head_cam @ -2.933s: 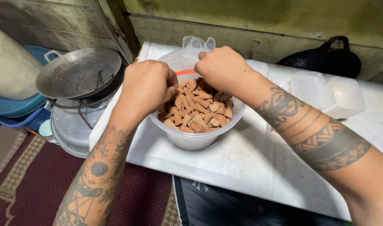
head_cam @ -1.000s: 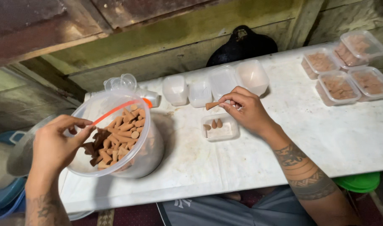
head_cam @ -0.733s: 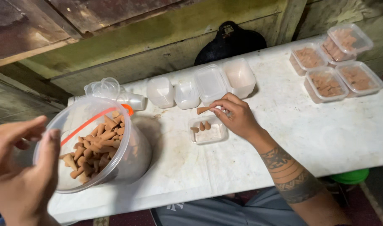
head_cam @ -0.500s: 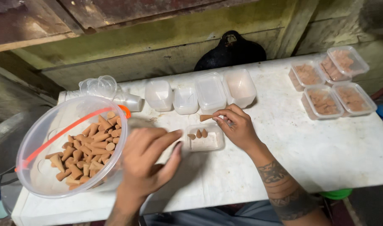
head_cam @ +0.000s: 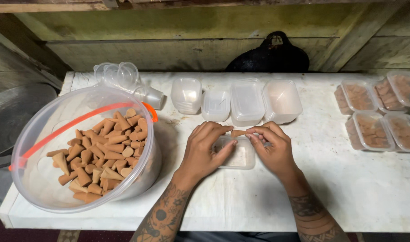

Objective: The person places incense cones into small clear containers by hand and picks them up from a large bucket.

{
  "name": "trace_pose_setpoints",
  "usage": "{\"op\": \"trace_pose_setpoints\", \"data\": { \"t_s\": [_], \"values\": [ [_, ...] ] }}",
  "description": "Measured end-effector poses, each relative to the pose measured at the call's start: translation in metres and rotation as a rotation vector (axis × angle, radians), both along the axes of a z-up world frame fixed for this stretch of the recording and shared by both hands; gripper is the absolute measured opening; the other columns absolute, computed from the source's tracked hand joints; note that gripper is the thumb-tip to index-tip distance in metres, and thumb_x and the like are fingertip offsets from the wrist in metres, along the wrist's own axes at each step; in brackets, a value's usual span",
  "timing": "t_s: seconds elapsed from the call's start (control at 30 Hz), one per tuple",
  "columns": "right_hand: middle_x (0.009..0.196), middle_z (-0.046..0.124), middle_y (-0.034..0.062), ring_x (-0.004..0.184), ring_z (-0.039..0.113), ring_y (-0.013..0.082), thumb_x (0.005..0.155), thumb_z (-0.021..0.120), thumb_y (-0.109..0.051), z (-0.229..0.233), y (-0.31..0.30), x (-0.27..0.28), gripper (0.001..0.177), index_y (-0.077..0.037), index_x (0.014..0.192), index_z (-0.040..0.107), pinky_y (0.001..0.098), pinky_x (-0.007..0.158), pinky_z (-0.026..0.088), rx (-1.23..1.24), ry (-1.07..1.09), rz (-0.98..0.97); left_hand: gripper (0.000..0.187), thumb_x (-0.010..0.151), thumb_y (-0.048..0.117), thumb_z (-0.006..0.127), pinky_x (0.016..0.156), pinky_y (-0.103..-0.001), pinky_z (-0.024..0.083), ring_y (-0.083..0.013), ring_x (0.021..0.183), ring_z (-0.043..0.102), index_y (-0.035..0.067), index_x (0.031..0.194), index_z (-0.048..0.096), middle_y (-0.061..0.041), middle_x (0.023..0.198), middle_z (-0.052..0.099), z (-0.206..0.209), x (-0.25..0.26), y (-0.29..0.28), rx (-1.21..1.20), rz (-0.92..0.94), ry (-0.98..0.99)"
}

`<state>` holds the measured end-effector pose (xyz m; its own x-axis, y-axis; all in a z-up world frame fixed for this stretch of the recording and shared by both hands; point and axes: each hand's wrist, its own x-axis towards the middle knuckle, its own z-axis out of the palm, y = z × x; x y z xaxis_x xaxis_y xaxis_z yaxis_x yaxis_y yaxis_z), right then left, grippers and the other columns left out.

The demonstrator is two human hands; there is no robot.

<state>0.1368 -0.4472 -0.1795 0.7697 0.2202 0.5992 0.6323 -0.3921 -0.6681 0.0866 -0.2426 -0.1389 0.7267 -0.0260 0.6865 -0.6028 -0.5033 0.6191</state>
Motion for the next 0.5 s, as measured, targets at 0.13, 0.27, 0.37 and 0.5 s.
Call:
{"op": "trace_pose_setpoints", "data": {
  "t_s": [0.13, 0.27, 0.37, 0.5],
  "values": [
    [0.07, 0.055, 0.0032, 0.059, 0.056, 0.0144, 0.087, 0.077, -0.006, 0.0018, 0.0049, -0.0027, 0.013, -0.013, 0.097, 0.079, 0.0284, 0.061, 0.053, 0.009, -0.003, -0.007, 0.026, 0.08, 0.013, 0.08, 0.072, -0.041, 0.053, -0.0288, 0.077, 0.066, 0.008, 0.105, 0.075, -0.008, 0.084, 0.066, 0.0038, 0.0004, 0.0047, 0.002, 0.002, 0.004],
    [0.071, 0.055, 0.0037, 0.06, 0.057, 0.0153, 0.086, 0.077, -0.007, 0.0048, 0.0046, -0.0024, 0.012, -0.012, 0.097, 0.079, 0.0296, 0.061, 0.053, 0.011, -0.012, -0.019, 0.032, 0.077, 0.013, 0.082, 0.074, -0.041, 0.054, -0.0301, 0.083, 0.067, 0.007, 0.108, 0.074, -0.01, 0.089, 0.069, 0.0075, -0.0021, 0.0046, -0.003, -0.01, 0.017],
    [0.071, 0.055, 0.0042, 0.061, 0.057, 0.0153, 0.086, 0.078, -0.006, 0.0077, 0.0031, -0.0041, 0.012, -0.012, 0.096, 0.078, 0.0306, 0.062, 0.053, 0.028, 0.002, -0.033, 0.033, 0.077, 0.011, 0.082, 0.075, -0.042, 0.054, -0.0312, 0.085, 0.067, 0.006, 0.109, 0.073, -0.011, 0.091, 0.069, 0.0084, -0.0023, 0.0034, 0.018, -0.014, 0.021],
    [0.072, 0.055, 0.0053, 0.062, 0.057, 0.0164, 0.087, 0.077, -0.006, 0.0082, 0.0031, -0.0056, 0.011, -0.011, 0.097, 0.077, 0.0315, 0.063, 0.053, 0.038, 0.005, -0.015, 0.033, 0.077, 0.01, 0.082, 0.077, -0.044, 0.054, -0.0322, 0.087, 0.067, 0.006, 0.108, 0.074, -0.011, 0.092, 0.068, 0.0078, -0.0021, 0.0042, 0.026, -0.01, 0.019]
  ]
}}
